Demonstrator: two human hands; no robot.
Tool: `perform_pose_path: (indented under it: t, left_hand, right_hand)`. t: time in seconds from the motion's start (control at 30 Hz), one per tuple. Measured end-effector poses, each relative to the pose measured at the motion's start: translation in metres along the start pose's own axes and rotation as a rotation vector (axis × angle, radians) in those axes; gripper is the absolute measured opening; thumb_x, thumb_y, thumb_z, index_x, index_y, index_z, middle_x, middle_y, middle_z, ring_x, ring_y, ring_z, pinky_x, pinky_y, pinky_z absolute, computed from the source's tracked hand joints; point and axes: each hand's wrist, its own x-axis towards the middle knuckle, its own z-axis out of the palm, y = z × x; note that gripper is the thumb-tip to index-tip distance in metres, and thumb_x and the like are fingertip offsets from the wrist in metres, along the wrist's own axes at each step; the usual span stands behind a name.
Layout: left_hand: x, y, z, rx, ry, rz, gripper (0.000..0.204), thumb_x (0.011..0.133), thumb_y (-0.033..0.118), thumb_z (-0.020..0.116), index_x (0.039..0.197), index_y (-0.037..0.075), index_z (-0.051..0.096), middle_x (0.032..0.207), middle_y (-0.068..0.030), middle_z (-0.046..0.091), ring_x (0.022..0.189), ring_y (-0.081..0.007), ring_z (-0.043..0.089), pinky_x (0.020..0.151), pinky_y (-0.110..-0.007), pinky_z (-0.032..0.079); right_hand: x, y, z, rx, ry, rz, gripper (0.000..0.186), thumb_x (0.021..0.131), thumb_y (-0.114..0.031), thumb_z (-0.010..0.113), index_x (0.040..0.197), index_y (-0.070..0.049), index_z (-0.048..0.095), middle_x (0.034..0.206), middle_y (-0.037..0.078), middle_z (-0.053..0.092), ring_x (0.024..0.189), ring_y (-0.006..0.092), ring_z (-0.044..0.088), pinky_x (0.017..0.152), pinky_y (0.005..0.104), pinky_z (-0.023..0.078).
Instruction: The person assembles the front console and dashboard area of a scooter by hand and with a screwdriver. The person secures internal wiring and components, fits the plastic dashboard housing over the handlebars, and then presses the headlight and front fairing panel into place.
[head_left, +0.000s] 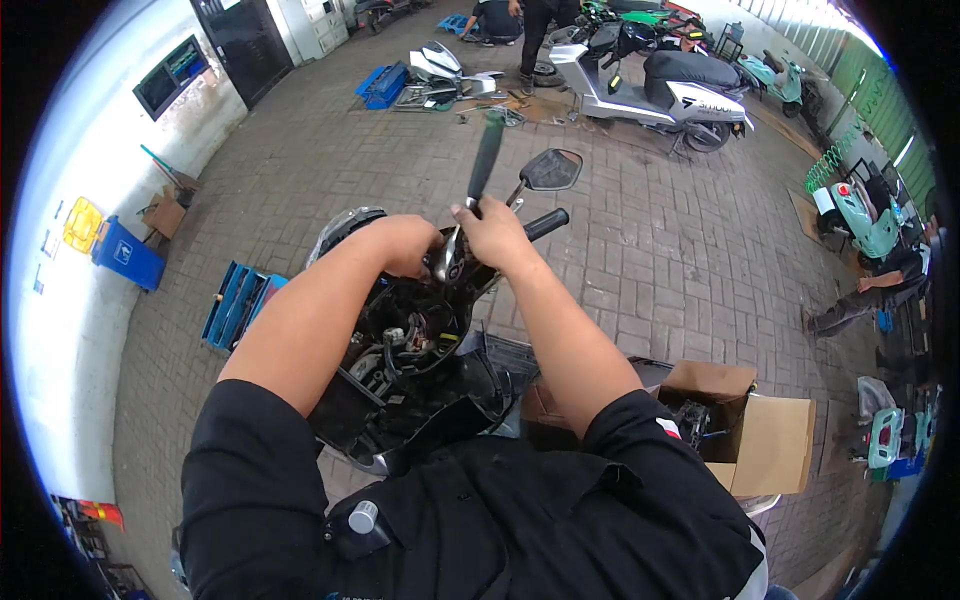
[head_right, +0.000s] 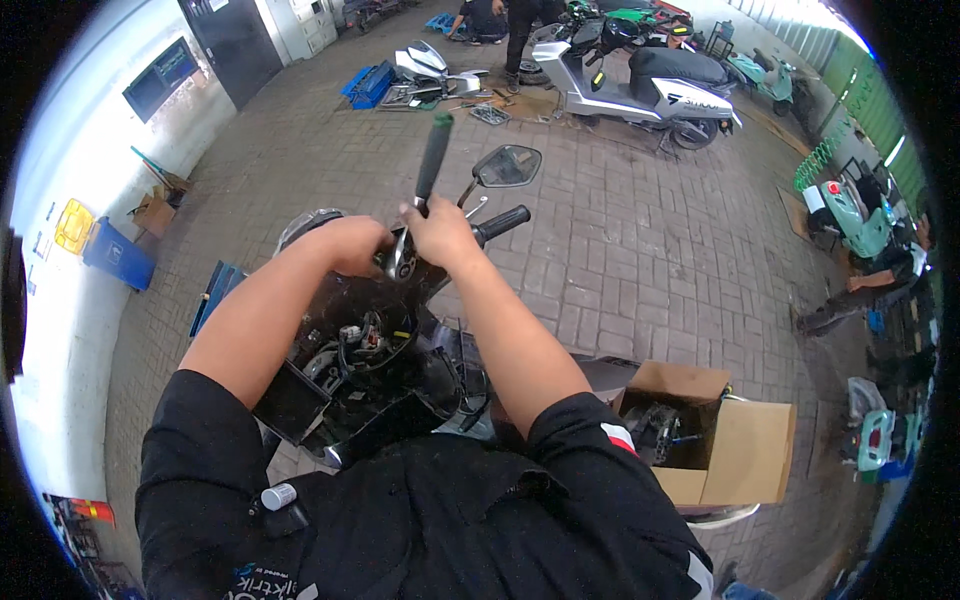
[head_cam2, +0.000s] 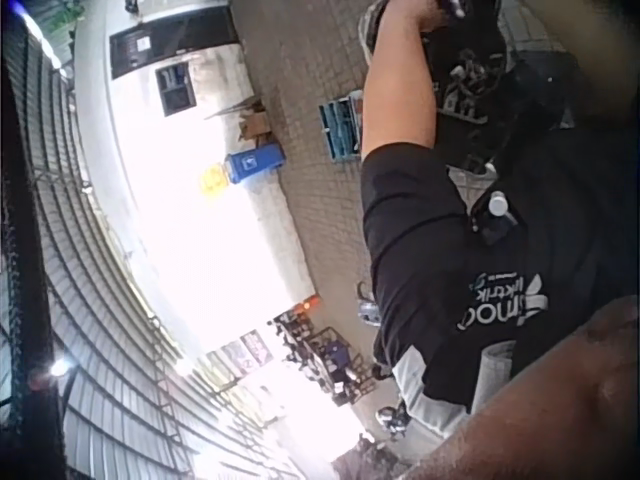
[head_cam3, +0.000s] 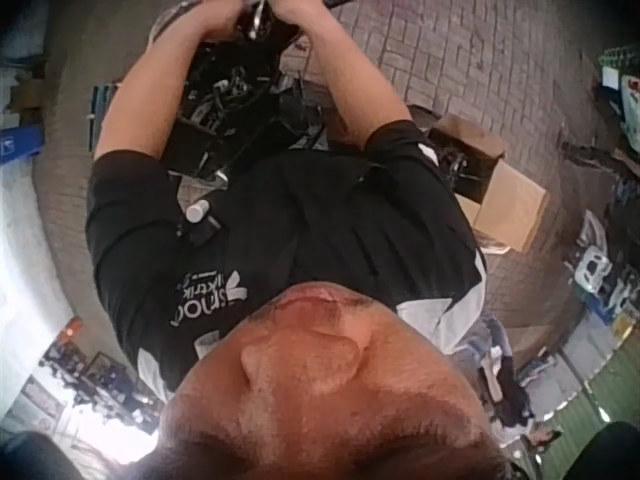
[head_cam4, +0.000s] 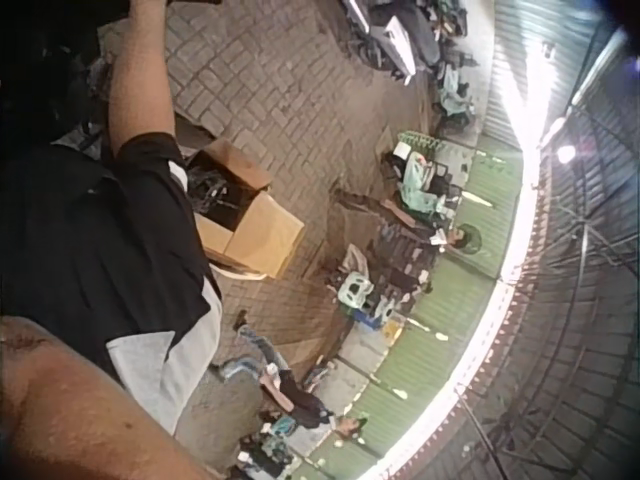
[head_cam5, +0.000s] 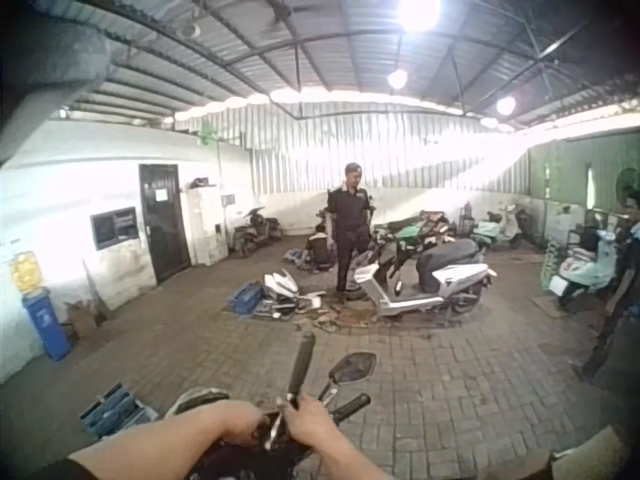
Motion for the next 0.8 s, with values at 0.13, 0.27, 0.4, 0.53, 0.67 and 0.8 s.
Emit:
perform_pose_path:
  t: [0.13,0.27,0.4,0.53,0.67,0.8]
  left_hand:
    - [0.006,-0.009,0.006,0.067,-0.043,0.004,0.041,0.071,0.017,0.072,0.111,0.01,0.068,0.105,-0.0164,0.069,0.1,-0.0351,0.064,0.087,-0.042,0.051]
    - [0.009,-0.034,0.025,-0.203,0.004,0.055,0.034,0.072,0.017,0.071,0.106,0.011,0.07,0.104,-0.0163,0.069,0.098,-0.034,0.065,0.084,-0.04,0.052]
    - [-0.016,0.008,-0.007,-0.147,0.069,-0.067,0.038,0.07,0.015,0.071,0.107,0.01,0.069,0.104,-0.0163,0.069,0.098,-0.0353,0.064,0.084,-0.042,0.052]
    - [-0.007,-0.002,-0.002,0.015,0.018,-0.012,0.037,0.069,0.014,0.071,0.105,0.008,0.068,0.104,-0.0184,0.068,0.098,-0.0373,0.064,0.085,-0.044,0.051]
    - [0.003,0.005,-0.003,0.033,0.027,-0.04,0.032,0.069,0.012,0.07,0.1,0.005,0.068,0.097,-0.0205,0.069,0.091,-0.0373,0.065,0.081,-0.043,0.052]
    - [0.023,-0.058,0.039,0.023,-0.036,-0.015,0.023,0.07,0.012,0.07,0.092,0.005,0.07,0.093,-0.0159,0.071,0.086,-0.0302,0.067,0.075,-0.041,0.054]
  right_hand:
    - [-0.01,-0.013,-0.002,-0.011,-0.039,-0.114,0.039,0.089,-0.032,0.062,0.103,0.004,0.062,0.096,0.029,0.066,0.095,0.0454,0.062,0.084,0.0477,0.049]
    - [-0.029,-0.041,0.002,-0.039,-0.194,-0.474,0.033,0.087,-0.027,0.063,0.105,0.001,0.062,0.095,0.027,0.066,0.095,0.0442,0.061,0.082,0.0482,0.048]
    - [-0.029,-0.029,0.0,-0.097,-0.18,-0.416,0.036,0.088,-0.029,0.062,0.107,0.002,0.061,0.097,0.027,0.065,0.095,0.0439,0.062,0.082,0.0479,0.048]
    - [-0.003,-0.009,0.0,0.011,-0.025,-0.046,0.043,0.09,-0.034,0.061,0.101,0.008,0.061,0.091,0.032,0.065,0.093,0.0451,0.063,0.083,0.0485,0.05]
    - [0.002,0.008,0.003,-0.045,0.034,-0.025,0.045,0.09,-0.036,0.061,0.1,0.008,0.063,0.093,0.032,0.065,0.094,0.0465,0.063,0.085,0.0481,0.049]
    - [-0.025,-0.041,0.0,-0.047,-0.215,-0.115,0.033,0.085,-0.023,0.061,0.104,0.004,0.064,0.1,0.028,0.065,0.096,0.0434,0.064,0.084,0.0485,0.051]
